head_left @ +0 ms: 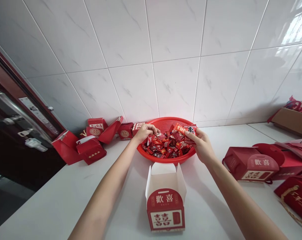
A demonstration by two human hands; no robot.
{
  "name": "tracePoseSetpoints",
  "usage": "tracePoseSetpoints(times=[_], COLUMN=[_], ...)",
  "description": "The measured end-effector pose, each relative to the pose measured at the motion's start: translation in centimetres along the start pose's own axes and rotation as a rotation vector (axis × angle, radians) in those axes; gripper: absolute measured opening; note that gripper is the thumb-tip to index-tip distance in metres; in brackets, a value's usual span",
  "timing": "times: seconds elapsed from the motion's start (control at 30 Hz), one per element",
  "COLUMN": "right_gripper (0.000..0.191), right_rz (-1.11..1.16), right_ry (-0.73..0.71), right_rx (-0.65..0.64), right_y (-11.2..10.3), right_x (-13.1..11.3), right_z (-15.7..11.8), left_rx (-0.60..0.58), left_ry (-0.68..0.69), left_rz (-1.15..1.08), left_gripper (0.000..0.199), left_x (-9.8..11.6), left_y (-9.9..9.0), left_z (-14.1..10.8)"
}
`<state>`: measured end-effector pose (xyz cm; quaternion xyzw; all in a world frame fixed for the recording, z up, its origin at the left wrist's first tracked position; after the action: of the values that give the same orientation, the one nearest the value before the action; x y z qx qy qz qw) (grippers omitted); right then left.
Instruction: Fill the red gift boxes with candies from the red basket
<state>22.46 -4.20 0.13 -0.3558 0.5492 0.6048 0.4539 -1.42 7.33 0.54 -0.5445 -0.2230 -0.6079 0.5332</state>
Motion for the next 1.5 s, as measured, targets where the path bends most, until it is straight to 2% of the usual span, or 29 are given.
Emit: tracePoseSetpoints(times=[0.17, 0.27, 0.43, 0.63, 0.77, 0.93, 1.0, 1.17, 1.5], right_gripper=[0.043, 0.042, 0.042, 0.041, 0.041, 0.040, 0.040, 0.040, 0.041], right_rz=[0.003, 0.003, -0.005, -0.035, -0.047, -0.068, -0.069, -0.068, -0.091], right_ry=[-0.001, 0.000, -0.015, -0.014, -0.016, -0.020, -0.025, -0.032, -0.023], right_rx=[-0.008, -0.011, -0.015, -0.012, -0.006, -0.003, -0.005, -0.006, 0.008], right_y=[0.1, 0.1, 0.1, 0.1, 0.2, 0.3, 0.3, 0.3, 0.3], right_x=[0.1, 0.3, 0.4, 0.4, 0.4, 0.3, 0.3, 0.2, 0.3], right_z=[0.0, 0.0, 0.0, 0.0, 0.0, -0.1, -0.1, -0.1, -0.2], left_rx=[-0.032, -0.126, -0.310, -0.290, -0.317, -0.414, -0.401, -0.251, -0.033], left_ry=[-0.029, -0.078, -0.194, -0.164, -0.166, -0.167, -0.149, -0.089, -0.020], left_rz=[0.091, 0.164, 0.321, 0.481, 0.491, 0.353, 0.285, 0.151, 0.101], left_gripper=[0.018, 0.024, 0.015, 0.010, 0.012, 0.012, 0.017, 0.034, 0.037], left_x=[0.0, 0.2, -0.1, -0.4, -0.6, -0.7, -0.6, -0.5, -0.5], left_y=[0.2, 0.9, 2.3, 2.4, 2.4, 2.7, 2.6, 1.5, 0.1], left_z=[0.0, -0.1, -0.7, -0.6, -0.6, -0.5, -0.3, 0.1, 0.2])
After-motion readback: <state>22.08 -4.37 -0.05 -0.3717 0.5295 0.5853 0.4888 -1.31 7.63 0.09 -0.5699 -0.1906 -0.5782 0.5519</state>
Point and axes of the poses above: each hand's wrist, its own z-axis towards the middle knuckle, its own y-axis out of the palm, x = y × z, the point moved 4 cm from there along z, towards the middle knuckle, and after that the axes turned 4 degrees about y, right-handed, at the moved point
